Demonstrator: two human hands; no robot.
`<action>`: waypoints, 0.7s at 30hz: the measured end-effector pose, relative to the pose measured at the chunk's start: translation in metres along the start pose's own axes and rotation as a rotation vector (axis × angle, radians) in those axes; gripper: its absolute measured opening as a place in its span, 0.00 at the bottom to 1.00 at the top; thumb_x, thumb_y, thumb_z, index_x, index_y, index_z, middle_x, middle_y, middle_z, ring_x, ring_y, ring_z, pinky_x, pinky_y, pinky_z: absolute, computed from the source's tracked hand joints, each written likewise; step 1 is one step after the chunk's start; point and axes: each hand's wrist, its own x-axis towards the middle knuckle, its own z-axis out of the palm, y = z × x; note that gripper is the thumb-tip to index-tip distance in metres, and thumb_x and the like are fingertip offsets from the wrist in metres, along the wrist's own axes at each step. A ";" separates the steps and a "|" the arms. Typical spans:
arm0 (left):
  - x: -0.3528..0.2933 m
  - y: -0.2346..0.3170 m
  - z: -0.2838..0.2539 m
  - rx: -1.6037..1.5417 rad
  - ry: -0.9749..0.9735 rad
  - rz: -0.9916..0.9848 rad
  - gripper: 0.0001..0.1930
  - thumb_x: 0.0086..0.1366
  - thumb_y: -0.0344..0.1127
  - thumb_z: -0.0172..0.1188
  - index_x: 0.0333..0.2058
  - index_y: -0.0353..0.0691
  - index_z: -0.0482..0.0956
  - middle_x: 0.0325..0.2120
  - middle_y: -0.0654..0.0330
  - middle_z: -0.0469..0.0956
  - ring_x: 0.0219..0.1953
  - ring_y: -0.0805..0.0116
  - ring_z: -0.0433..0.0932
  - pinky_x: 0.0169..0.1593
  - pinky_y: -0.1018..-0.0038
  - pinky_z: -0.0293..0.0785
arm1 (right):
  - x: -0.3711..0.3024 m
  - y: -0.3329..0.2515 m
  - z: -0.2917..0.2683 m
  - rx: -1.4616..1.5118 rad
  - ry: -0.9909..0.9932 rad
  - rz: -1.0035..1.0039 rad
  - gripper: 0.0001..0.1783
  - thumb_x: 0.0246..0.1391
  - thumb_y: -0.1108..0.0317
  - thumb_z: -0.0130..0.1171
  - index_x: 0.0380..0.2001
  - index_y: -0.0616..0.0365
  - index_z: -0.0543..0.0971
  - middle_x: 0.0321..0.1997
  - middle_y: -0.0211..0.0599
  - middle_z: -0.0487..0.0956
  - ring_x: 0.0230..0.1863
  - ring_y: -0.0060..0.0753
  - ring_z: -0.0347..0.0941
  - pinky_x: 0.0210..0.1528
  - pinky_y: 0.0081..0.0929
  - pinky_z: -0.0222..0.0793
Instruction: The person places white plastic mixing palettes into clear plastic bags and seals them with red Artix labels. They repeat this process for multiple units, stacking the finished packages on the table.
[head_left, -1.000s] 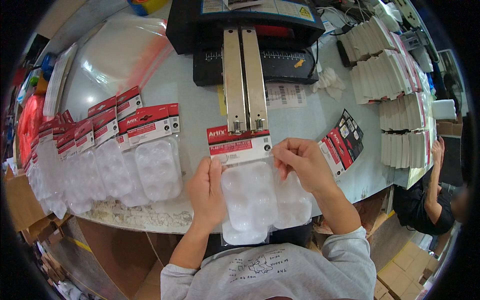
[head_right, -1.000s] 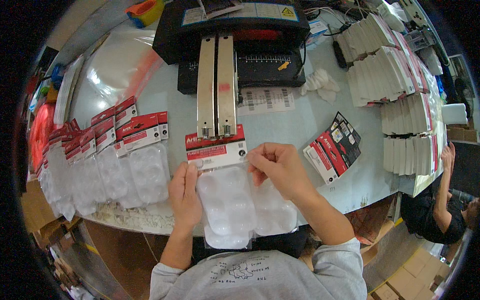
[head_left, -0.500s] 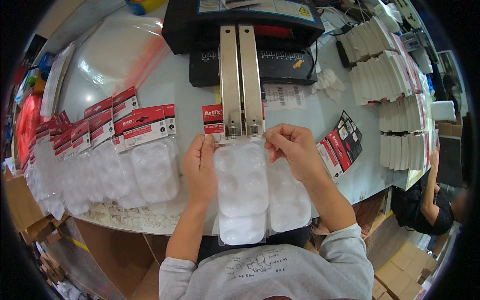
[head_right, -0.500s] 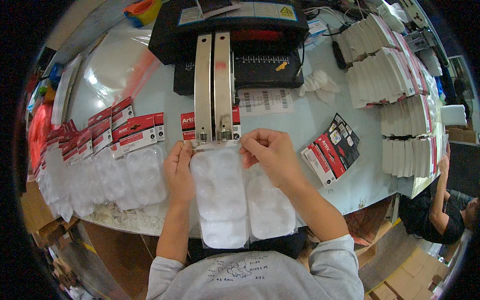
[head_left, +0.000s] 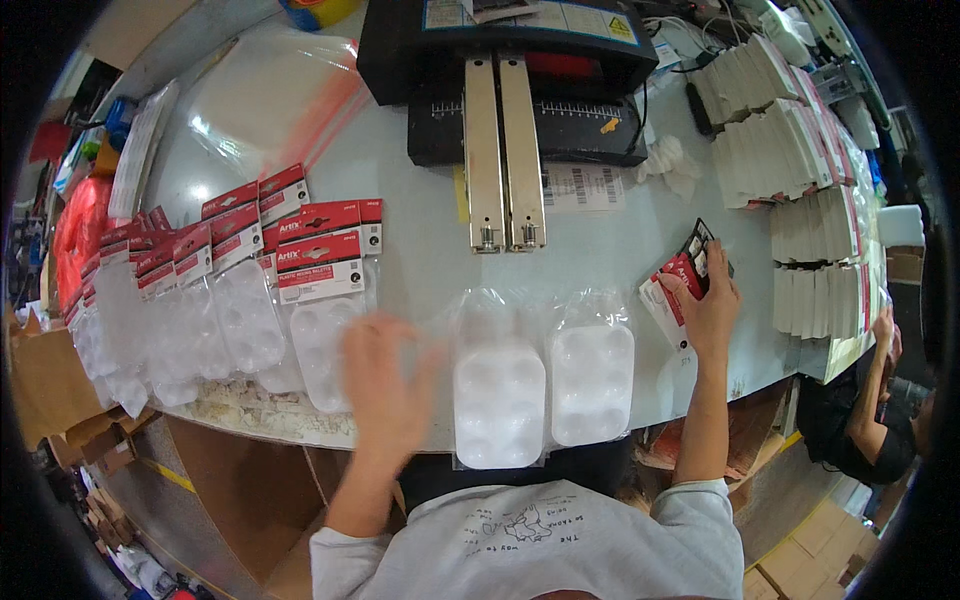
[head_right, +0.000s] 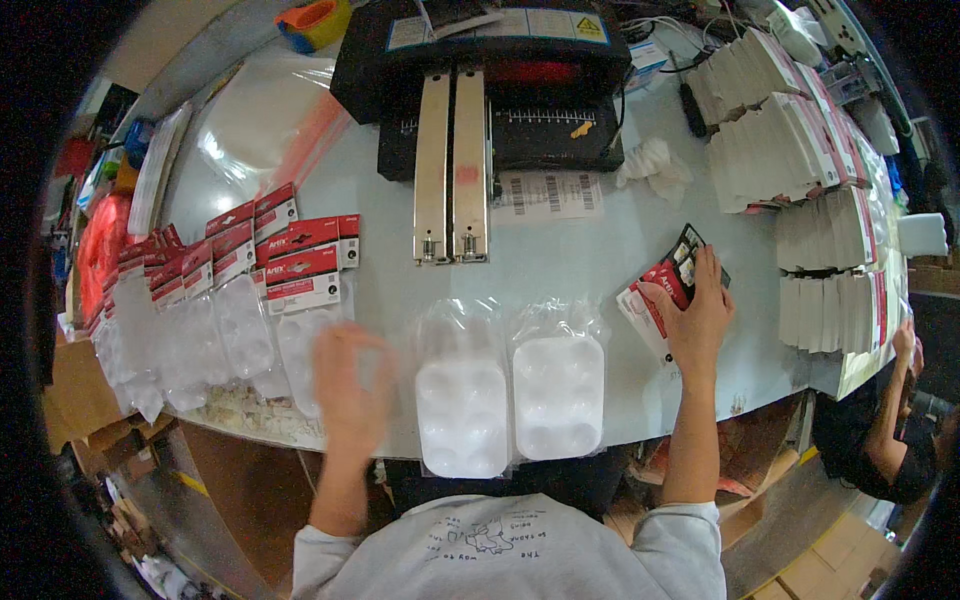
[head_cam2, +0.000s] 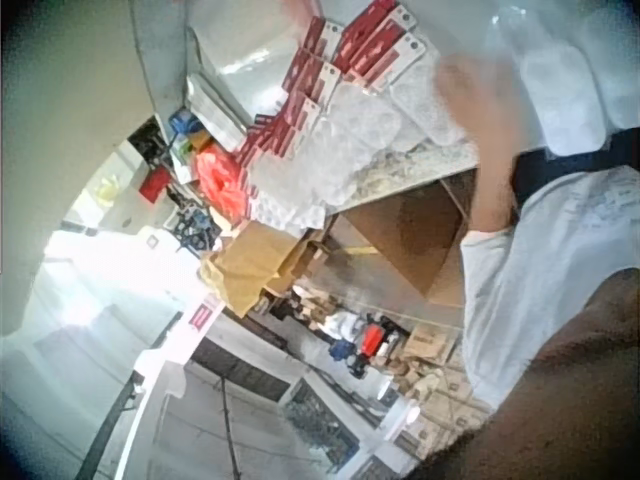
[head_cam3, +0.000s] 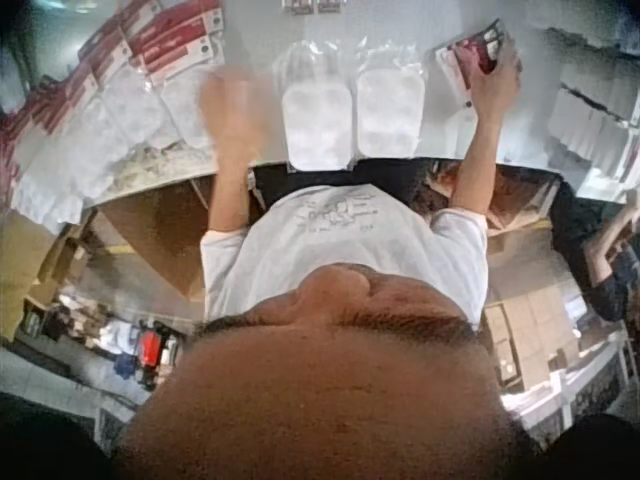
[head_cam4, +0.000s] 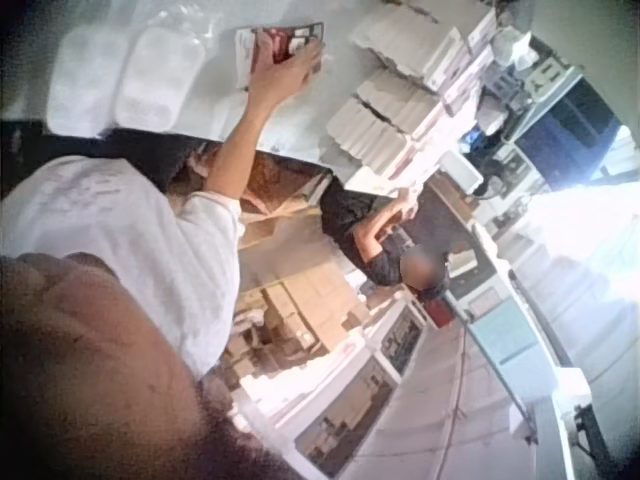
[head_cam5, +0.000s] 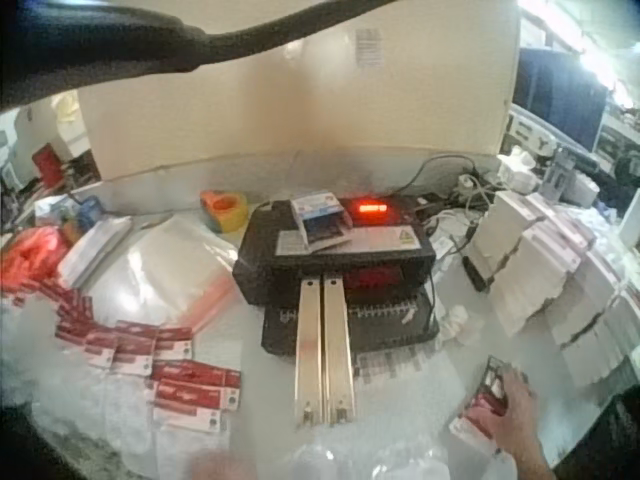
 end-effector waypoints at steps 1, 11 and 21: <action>-0.009 0.007 0.011 -0.111 -0.131 0.013 0.12 0.57 0.38 0.60 0.33 0.36 0.71 0.41 0.50 0.68 0.46 0.53 0.66 0.49 0.63 0.61 | -0.003 0.000 0.005 0.026 0.047 -0.014 0.43 0.37 0.52 0.70 0.54 0.66 0.67 0.60 0.51 0.65 0.62 0.46 0.60 0.60 0.38 0.52; -0.016 0.056 -0.003 -1.335 -0.266 -0.432 0.03 0.65 0.27 0.51 0.33 0.34 0.72 0.34 0.60 0.81 0.31 0.79 0.74 0.37 0.85 0.68 | -0.008 -0.130 -0.082 1.057 -0.190 0.084 0.34 0.39 0.72 0.67 0.52 0.58 0.65 0.39 0.42 0.77 0.35 0.25 0.74 0.36 0.20 0.70; -0.014 0.058 -0.012 -0.931 -0.246 -0.196 0.10 0.64 0.31 0.54 0.41 0.32 0.77 0.27 0.60 0.81 0.28 0.80 0.77 0.33 0.84 0.70 | -0.006 -0.181 -0.066 0.545 -0.454 -0.455 0.29 0.40 0.62 0.69 0.46 0.58 0.71 0.40 0.37 0.77 0.34 0.33 0.72 0.38 0.25 0.68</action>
